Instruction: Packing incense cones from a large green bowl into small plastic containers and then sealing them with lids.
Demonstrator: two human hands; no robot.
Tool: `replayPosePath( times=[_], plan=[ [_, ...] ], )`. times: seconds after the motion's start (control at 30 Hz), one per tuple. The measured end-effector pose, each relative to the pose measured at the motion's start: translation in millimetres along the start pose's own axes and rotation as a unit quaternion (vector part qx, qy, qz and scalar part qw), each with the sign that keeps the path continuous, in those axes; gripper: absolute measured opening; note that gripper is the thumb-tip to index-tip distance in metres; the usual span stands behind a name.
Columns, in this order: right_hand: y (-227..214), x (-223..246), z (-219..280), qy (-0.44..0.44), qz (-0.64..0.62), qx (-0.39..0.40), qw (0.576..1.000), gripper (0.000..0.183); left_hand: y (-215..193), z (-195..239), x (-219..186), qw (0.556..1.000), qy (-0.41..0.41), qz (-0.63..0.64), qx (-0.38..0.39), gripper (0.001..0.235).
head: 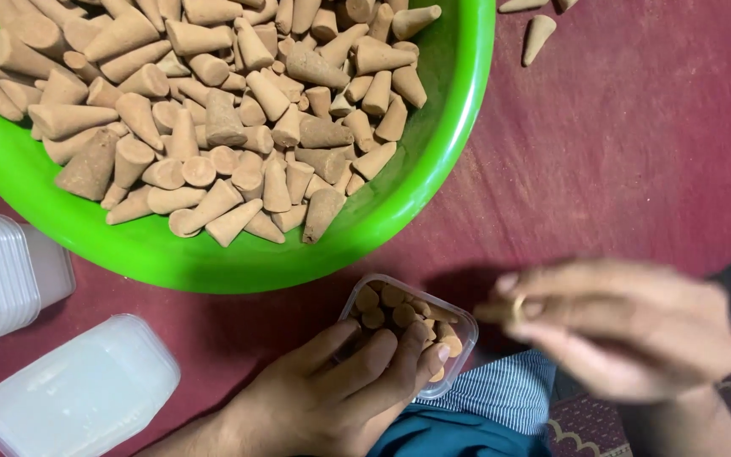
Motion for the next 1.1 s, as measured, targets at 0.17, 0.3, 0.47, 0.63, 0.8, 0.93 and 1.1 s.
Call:
replayPosePath(
  times=[0.17, 0.3, 0.47, 0.63, 0.8, 0.93, 1.1],
  plan=[
    [25.5, 26.4, -10.6, 0.031, -0.009, 0.022, 0.999, 0.012, -4.0, -3.9, 1.8, 0.999, -0.011, 0.025, -0.026, 0.022],
    [30.8, 29.8, -16.7, -0.014, -0.013, 0.085, 0.996, 0.013, -4.6, -4.1, 1.9, 0.999, -0.015, 0.014, -0.042, 0.023],
    [40.1, 28.3, -18.8, -0.095, 0.034, 0.096, 0.99, 0.018, -6.3, -4.0, 3.2, 0.998, -0.015, 0.04, -0.051, 0.013],
    [39.5, 27.5, -13.6, -0.077, 0.116, 0.076, 0.987, 0.012, -9.4, -6.4, 5.6, 0.998, -0.02, 0.016, -0.05, 0.017],
    [39.4, 25.6, -6.1, -0.077, 0.146, 0.084, 0.983, 0.016, -3.4, -2.3, 2.2, 0.999, -0.02, 0.015, -0.031, 0.026],
    [38.9, 26.8, -6.0, -0.078, 0.161, 0.092, 0.98, 0.016, -2.7, -2.7, 2.1, 0.999, -0.008, -0.012, -0.052, 0.024],
    [37.1, 23.6, -4.3, -0.059, 0.115, 0.107, 0.986, 0.026, -3.2, -4.3, -0.3, 0.997, -0.003, -0.055, -0.061, 0.032]
  ],
)
Point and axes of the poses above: each hand's wrist, its own z-axis away from the middle knuckle, its own y-axis out of the palm, x = y × z, the point moved 5 cm from there along -z, towards the middle knuckle, and after that the axes turned 7 degrees about x, right-handed, at the moved point
